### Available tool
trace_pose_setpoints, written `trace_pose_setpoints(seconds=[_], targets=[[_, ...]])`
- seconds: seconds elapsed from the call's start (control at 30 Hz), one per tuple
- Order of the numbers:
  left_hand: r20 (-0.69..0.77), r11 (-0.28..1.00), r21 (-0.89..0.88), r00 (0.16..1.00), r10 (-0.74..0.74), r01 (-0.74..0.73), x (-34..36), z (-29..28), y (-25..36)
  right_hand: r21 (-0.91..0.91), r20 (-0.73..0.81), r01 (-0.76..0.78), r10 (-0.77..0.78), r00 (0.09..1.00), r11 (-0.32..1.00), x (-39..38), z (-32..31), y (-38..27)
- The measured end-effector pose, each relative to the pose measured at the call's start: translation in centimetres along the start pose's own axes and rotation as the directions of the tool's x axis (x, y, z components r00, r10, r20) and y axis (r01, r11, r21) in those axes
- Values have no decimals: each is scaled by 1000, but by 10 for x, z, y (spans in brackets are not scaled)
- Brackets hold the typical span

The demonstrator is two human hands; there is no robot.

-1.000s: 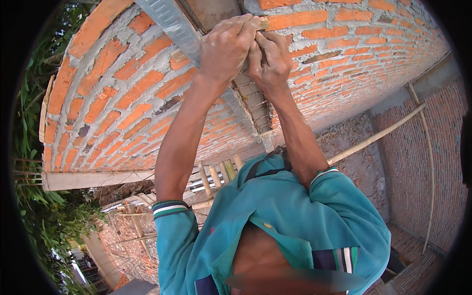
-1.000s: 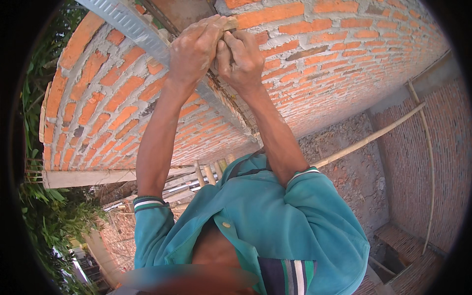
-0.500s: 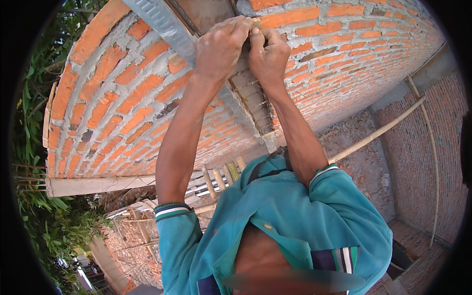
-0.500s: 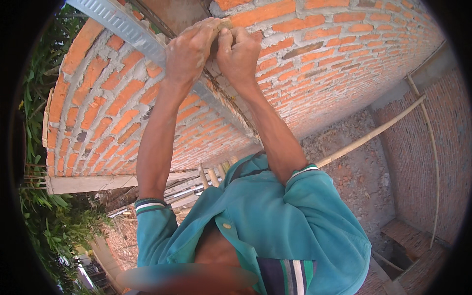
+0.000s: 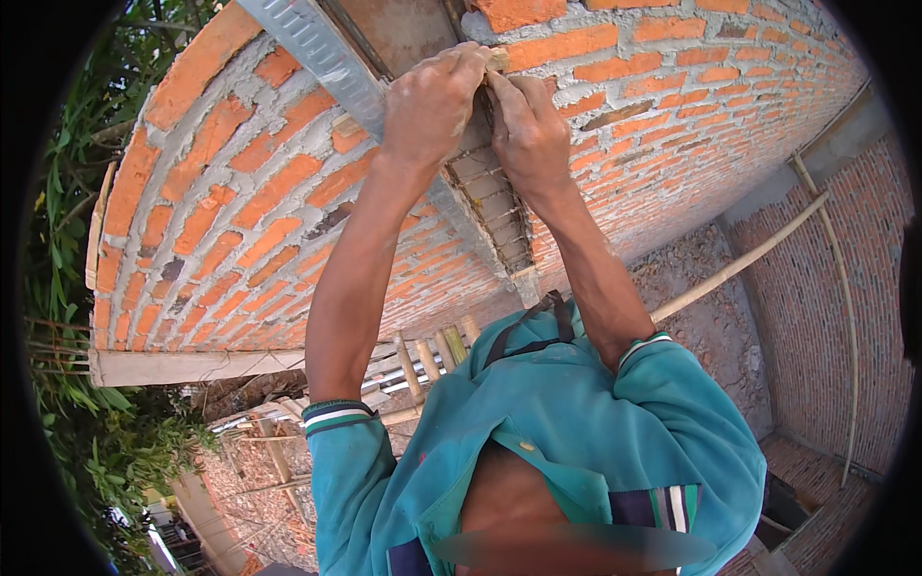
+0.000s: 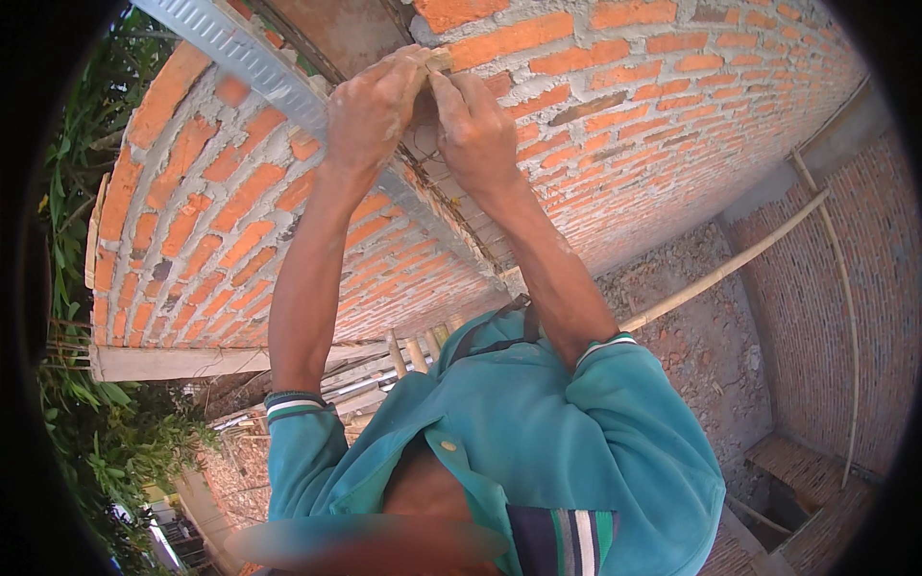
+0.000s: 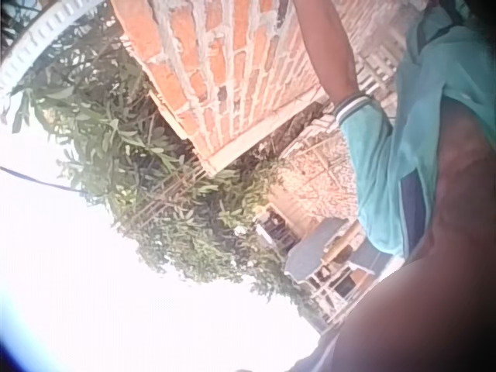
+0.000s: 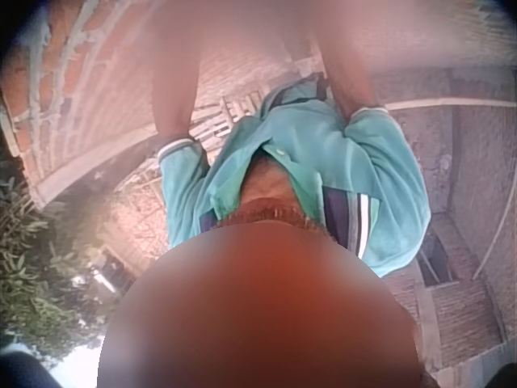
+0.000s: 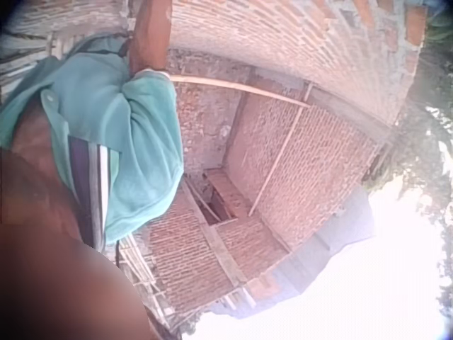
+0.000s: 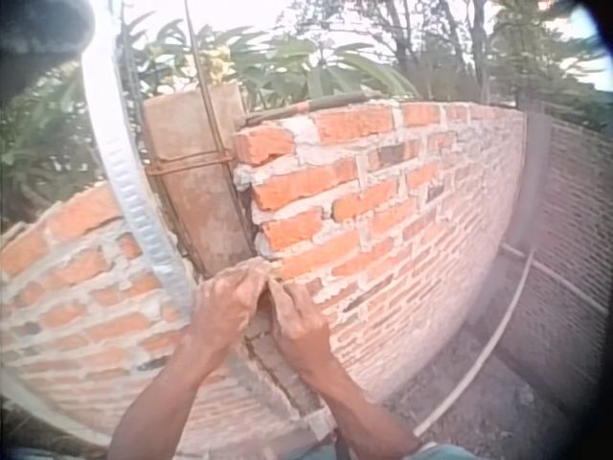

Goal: The person secures a metal conduit to a brick wall using a wooden batten and pliers. They position the conduit, clamp it with the batten, and tighten the fasteners with pliers.

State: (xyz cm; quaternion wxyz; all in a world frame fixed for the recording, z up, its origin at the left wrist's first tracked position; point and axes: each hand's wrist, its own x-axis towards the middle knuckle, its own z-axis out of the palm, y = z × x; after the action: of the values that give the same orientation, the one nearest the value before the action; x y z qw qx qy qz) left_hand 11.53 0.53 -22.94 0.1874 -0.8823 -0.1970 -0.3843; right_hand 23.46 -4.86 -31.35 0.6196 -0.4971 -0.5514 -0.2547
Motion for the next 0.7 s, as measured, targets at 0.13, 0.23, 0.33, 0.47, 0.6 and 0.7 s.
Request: trace_pose_setpoints(seconds=[0.13,0.23,0.33,0.47,0.6,0.7], targets=[[9,1000,-19,1000,4,-3,1,-1,-1,-38,9,33,-32,999,999,-1,1,8],[25,1000,-19,1000,-2,3,2,-1,-2,-5,-43,46,-46,998,999,0,3,6],[47,999,-18,998,-30,31,2,-1,-2,2,3,-44,44,999,999,-2,4,-5],[39,1000,-18,999,-3,4,3,-1,-3,-92,-6,-14,13,1000,996,4,2,-8],[19,999,-37,1000,-9,9,3,-1,-3,-111,44,91,-86,995,990,9,-3,-3],[52,999,-30,998,-27,29,3,-1,-3,-150,42,105,-100,994,983,9,-3,-2]])
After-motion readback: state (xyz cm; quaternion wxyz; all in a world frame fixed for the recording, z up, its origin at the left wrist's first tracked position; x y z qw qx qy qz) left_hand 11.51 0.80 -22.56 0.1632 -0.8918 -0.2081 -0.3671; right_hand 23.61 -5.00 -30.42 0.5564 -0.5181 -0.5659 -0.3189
